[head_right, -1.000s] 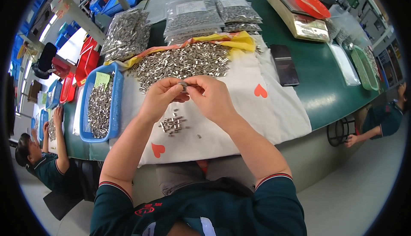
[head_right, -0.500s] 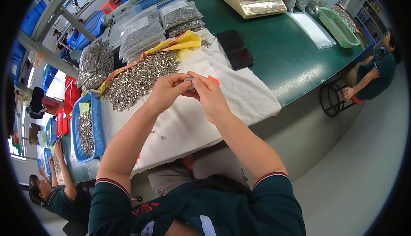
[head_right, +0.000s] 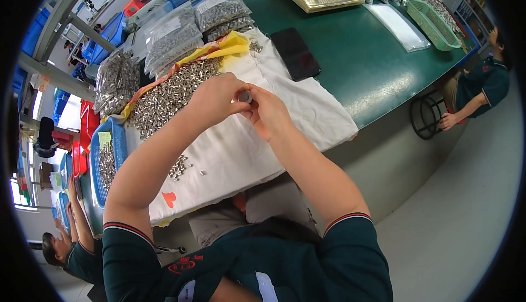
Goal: Inspecting and sorting small metal components on a workbench in a manufacturing environment.
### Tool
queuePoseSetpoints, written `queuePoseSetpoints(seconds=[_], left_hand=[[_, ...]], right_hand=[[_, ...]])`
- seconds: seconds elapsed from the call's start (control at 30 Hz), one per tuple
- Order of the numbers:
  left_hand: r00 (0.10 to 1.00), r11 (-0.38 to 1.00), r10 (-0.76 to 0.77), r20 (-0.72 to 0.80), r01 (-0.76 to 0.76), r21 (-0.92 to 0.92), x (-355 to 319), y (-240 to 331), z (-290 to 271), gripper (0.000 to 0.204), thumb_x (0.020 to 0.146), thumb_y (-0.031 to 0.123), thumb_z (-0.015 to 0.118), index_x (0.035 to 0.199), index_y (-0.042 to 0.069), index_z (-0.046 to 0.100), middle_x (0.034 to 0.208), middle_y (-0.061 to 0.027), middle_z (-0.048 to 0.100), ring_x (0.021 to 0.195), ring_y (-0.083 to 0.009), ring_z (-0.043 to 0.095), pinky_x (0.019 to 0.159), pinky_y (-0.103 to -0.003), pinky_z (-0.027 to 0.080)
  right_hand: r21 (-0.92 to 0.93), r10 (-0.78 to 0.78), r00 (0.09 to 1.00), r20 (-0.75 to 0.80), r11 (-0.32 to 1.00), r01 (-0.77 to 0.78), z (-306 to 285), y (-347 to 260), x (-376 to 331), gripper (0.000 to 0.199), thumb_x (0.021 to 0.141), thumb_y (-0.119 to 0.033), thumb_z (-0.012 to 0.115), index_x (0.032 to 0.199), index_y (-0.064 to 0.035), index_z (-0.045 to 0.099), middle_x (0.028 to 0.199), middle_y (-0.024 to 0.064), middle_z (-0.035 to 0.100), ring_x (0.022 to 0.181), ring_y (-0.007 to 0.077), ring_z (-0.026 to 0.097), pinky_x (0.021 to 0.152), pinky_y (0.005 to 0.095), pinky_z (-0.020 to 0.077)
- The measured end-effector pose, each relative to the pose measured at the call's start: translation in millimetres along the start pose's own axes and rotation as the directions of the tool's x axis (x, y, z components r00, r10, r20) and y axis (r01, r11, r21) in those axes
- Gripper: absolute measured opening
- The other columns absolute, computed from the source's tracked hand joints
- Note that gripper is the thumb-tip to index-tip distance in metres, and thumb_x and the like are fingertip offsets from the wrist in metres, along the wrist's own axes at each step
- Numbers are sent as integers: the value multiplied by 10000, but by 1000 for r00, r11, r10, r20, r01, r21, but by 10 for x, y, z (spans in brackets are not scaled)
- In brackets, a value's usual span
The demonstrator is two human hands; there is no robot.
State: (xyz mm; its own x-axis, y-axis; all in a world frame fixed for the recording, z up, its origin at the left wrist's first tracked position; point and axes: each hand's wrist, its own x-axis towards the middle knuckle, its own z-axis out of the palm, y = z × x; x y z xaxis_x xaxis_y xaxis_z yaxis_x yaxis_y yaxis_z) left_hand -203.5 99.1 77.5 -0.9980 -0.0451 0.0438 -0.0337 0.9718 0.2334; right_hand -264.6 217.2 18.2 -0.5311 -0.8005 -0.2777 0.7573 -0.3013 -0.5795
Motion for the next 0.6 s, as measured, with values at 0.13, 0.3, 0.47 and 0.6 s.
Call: queuePoseSetpoints(seconds=[0.13, 0.3, 0.47, 0.6], left_hand=[[997, 1000, -10, 70, 9, 20, 29, -21, -55, 247, 639, 172, 627, 875, 101, 619, 757, -77, 565, 744, -248, 554, 670, -346, 442], [998, 994, 45, -53, -50, -98, -42, -47, -137, 225, 641, 188, 590, 839, 82, 615, 814, -94, 590, 758, -266, 578, 653, -358, 465], [999, 992, 1, -50, -8, -124, -91, 14, -221, 240, 652, 182, 611, 867, 79, 589, 760, -78, 605, 708, -241, 585, 636, -334, 463], [996, 995, 60, -63, -64, -71, -128, -20, -207, 165, 648, 180, 607, 774, 75, 582, 738, -62, 608, 682, -242, 585, 613, -336, 462]], right_hand=[[89, 61, 997, -56, 994, -56, 49, -39, -28, 273, 912, -147, 330, 1046, 24, 496, 939, 85, 549, 845, 155, 545, 771, 287, 472], [130, 136, 990, -22, 983, -132, 72, -52, -29, 273, 918, -187, 334, 1034, 3, 492, 997, 98, 539, 912, 183, 540, 820, 315, 462], [144, 120, 993, -15, 983, -117, 54, -3, -23, 226, 893, -163, 414, 989, 14, 517, 930, 94, 566, 855, 174, 566, 773, 296, 488], [123, 96, 995, -3, 988, -95, 71, -26, -80, 223, 896, -165, 414, 1001, 0, 521, 920, 78, 562, 846, 164, 564, 759, 281, 487]])
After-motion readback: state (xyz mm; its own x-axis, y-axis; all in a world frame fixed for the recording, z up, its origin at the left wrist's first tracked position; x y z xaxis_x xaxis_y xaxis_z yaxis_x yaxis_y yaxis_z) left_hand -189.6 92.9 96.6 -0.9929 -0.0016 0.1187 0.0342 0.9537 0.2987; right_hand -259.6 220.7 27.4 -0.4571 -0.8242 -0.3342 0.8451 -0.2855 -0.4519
